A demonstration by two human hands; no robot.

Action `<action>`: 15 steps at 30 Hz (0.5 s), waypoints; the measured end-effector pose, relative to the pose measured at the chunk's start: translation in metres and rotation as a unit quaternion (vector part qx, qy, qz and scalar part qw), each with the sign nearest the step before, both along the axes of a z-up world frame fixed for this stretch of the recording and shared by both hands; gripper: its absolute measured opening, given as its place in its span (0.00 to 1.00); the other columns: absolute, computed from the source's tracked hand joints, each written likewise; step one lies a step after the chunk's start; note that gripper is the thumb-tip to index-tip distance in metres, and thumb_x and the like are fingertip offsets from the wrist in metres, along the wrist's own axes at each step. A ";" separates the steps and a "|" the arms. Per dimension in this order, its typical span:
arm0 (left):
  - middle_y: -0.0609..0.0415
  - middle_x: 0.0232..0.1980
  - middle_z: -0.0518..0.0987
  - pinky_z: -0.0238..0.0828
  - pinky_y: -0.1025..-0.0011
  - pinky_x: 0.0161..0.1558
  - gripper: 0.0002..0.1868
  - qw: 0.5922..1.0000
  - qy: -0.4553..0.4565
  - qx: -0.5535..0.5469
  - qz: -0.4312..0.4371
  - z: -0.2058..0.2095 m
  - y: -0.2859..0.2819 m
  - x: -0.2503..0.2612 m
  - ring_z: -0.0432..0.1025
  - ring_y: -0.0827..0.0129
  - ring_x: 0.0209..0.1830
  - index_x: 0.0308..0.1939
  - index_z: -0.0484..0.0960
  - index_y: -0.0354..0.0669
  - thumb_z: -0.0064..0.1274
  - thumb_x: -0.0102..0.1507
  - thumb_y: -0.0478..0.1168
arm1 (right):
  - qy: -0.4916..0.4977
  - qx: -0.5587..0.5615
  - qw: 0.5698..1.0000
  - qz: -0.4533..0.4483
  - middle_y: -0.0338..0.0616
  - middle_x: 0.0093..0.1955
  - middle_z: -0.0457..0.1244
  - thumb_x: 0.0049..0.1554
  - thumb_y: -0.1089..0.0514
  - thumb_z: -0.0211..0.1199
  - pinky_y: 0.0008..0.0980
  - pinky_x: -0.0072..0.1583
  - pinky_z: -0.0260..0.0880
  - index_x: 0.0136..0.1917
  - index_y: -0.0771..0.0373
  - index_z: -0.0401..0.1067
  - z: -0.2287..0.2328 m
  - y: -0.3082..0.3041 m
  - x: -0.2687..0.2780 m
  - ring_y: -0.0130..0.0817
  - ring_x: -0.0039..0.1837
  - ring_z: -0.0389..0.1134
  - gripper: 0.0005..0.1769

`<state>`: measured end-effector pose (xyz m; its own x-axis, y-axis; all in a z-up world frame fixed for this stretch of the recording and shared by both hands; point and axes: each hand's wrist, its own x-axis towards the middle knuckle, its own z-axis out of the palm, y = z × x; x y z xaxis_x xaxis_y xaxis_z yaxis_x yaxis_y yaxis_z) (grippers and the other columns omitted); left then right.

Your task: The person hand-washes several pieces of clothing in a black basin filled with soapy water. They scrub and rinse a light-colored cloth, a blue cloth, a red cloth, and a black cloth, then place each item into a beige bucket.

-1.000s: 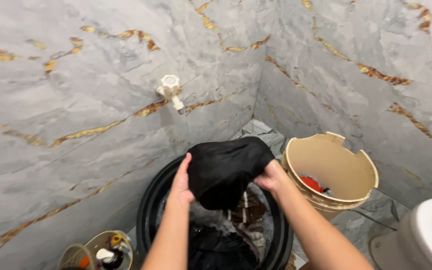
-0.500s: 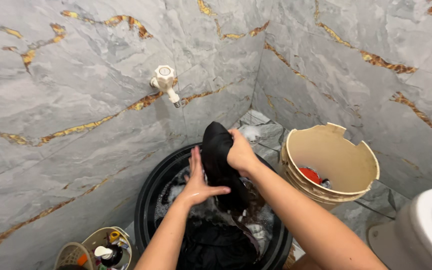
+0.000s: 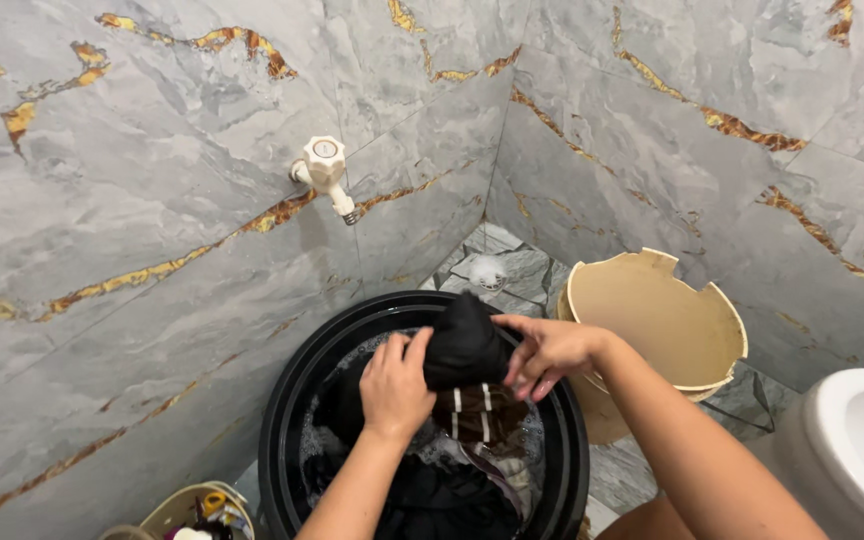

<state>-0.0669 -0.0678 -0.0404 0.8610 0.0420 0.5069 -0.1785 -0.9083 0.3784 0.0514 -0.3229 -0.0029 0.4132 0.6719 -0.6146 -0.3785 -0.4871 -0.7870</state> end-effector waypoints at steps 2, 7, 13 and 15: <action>0.53 0.50 0.76 0.73 0.58 0.50 0.39 0.997 -0.048 0.053 -0.010 -0.008 0.005 -0.003 0.73 0.54 0.48 0.60 0.77 0.56 0.63 0.42 0.34 | 0.112 0.109 0.986 -0.053 0.49 0.58 0.69 0.50 0.57 0.67 0.54 0.52 0.79 0.77 0.32 0.41 -0.011 0.005 -0.005 0.52 0.57 0.76 0.52; 0.47 0.61 0.74 0.70 0.61 0.48 0.29 0.975 -0.190 0.107 -0.053 -0.007 -0.001 0.001 0.71 0.56 0.45 0.62 0.76 0.56 0.56 0.56 0.34 | 0.220 0.233 0.877 -0.358 0.51 0.50 0.72 0.53 0.39 0.64 0.56 0.54 0.75 0.66 0.64 0.67 -0.056 0.063 -0.003 0.47 0.53 0.73 0.36; 0.34 0.73 0.66 0.69 0.55 0.59 0.47 0.994 -0.099 -0.044 -0.033 0.006 0.002 0.003 0.70 0.41 0.60 0.73 0.57 0.34 0.59 0.50 0.29 | 0.051 0.410 0.751 -0.516 0.43 0.44 0.70 0.50 0.58 0.65 0.46 0.54 0.72 0.53 0.55 0.77 -0.051 0.102 -0.006 0.39 0.47 0.71 0.16; 0.34 0.73 0.66 0.67 0.54 0.60 0.56 0.989 -0.043 -0.134 -0.051 0.014 0.012 0.004 0.68 0.38 0.65 0.75 0.49 0.30 0.62 0.46 0.30 | 0.012 0.462 0.751 -0.472 0.44 0.45 0.69 0.55 0.58 0.65 0.42 0.55 0.72 0.47 0.62 0.75 -0.037 0.114 -0.008 0.39 0.48 0.71 0.08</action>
<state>-0.0626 -0.0562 -0.0261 0.8216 0.1005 0.5611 -0.3055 -0.7534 0.5823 0.0436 -0.2092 -0.0394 0.9698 0.2299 -0.0814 -0.2308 0.7570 -0.6112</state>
